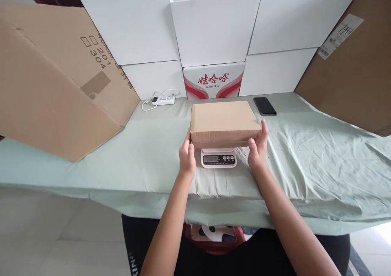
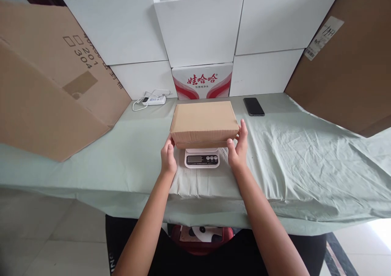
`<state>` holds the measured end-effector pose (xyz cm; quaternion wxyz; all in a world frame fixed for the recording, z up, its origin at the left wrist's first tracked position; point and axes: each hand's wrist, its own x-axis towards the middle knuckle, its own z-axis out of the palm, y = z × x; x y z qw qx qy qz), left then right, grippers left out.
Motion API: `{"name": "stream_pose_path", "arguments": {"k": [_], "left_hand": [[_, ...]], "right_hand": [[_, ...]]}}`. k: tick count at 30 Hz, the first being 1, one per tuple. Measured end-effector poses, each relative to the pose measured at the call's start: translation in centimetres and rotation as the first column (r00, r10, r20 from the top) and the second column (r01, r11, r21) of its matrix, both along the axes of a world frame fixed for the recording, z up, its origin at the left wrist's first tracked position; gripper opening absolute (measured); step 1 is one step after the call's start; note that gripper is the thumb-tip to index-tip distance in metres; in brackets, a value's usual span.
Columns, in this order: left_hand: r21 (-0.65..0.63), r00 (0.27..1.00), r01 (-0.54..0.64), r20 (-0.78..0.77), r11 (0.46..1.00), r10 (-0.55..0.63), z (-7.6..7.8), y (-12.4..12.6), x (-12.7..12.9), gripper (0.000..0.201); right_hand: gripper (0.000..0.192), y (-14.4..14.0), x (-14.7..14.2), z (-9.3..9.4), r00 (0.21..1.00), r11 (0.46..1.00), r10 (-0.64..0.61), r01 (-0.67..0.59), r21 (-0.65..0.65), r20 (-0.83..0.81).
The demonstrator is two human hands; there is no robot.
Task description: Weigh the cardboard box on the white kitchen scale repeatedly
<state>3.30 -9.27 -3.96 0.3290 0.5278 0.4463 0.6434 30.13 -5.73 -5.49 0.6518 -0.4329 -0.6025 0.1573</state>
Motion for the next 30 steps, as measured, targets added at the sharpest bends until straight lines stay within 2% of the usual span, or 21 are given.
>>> {"name": "stream_pose_path", "arguments": {"k": [9, 15, 24, 30], "left_hand": [[-0.019, 0.997, -0.01, 0.07, 1.0, 0.012, -0.8, 0.2, -0.1, 0.089], [-0.021, 0.998, -0.014, 0.058, 1.0, 0.015, -0.9, 0.2, -0.1, 0.089], [-0.016, 0.999, 0.007, 0.045, 1.0, -0.006, -0.8, 0.1, 0.0, 0.088], [-0.061, 0.998, -0.01, 0.067, 0.998, 0.014, -0.6, 0.0, 0.1, 0.092]], "right_hand": [[0.093, -0.3, 0.0, 0.4, 1.0, 0.999, -0.019, 0.019, -0.043, 0.004], [0.085, -0.7, 0.0, 1.0, 0.998, 0.998, -0.038, 0.041, -0.05, 0.05], [0.084, -1.0, -0.4, 1.8, 0.999, 0.998, -0.04, 0.042, -0.041, 0.035], [0.083, -1.2, -0.6, 2.3, 0.997, 0.996, -0.067, 0.069, -0.054, 0.044]]}}
